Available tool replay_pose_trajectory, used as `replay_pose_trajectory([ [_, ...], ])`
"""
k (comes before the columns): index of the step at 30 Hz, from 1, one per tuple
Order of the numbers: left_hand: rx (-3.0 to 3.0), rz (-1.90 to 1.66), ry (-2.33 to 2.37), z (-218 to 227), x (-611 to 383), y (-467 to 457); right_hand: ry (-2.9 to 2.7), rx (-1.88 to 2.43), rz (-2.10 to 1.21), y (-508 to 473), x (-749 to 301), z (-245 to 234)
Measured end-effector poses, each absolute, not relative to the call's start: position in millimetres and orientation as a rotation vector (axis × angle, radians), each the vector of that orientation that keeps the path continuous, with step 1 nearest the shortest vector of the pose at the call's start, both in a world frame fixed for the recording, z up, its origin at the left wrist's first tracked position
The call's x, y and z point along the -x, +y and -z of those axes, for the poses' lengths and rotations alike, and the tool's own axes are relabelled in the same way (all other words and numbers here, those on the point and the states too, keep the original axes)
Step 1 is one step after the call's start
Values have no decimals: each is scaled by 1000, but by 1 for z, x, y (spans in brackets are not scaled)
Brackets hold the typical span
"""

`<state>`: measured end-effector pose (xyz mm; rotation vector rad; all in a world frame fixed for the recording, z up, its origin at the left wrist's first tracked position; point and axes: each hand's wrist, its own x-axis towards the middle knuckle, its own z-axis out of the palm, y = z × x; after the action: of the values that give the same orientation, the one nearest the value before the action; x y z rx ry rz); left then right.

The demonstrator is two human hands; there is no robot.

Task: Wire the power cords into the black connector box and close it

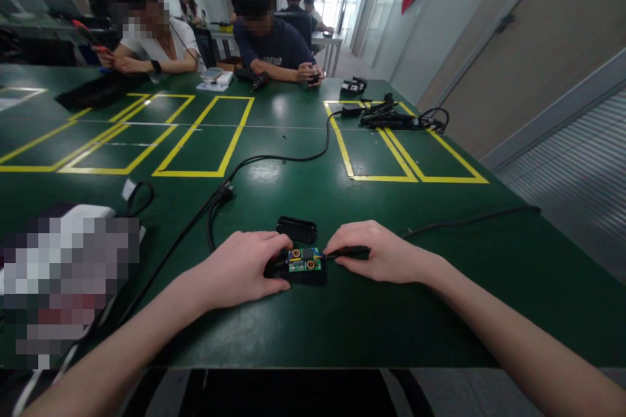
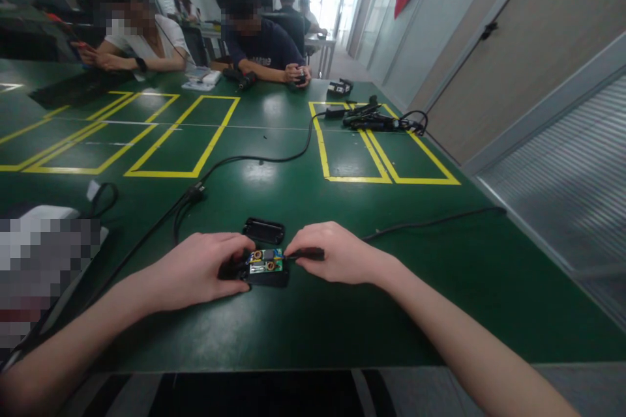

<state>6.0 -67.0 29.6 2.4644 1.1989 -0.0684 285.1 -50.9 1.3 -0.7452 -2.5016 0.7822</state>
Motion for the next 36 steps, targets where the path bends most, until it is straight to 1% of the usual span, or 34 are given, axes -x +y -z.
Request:
replay_pose_trajectory([
  [3,-2425,52,1181,-30,-1,-64,-2447,706,-777,-52,-283,1],
  [10,-2394,-81,1209,-13,-3,-67,-2408,634,-728,-57,-278,1],
  [14,-2356,-113,1173,-10,-1,-64,-2471,694,-659,-56,-279,4],
  [22,-2352,-151,1177,-5,5,-60,-2583,884,-705,-54,-277,8],
  [28,-2327,-374,1035,1,14,-54,-2603,811,-625,-54,-276,11],
  [36,-2241,-428,793,1,25,-47,-2671,841,-651,-53,-277,1],
])
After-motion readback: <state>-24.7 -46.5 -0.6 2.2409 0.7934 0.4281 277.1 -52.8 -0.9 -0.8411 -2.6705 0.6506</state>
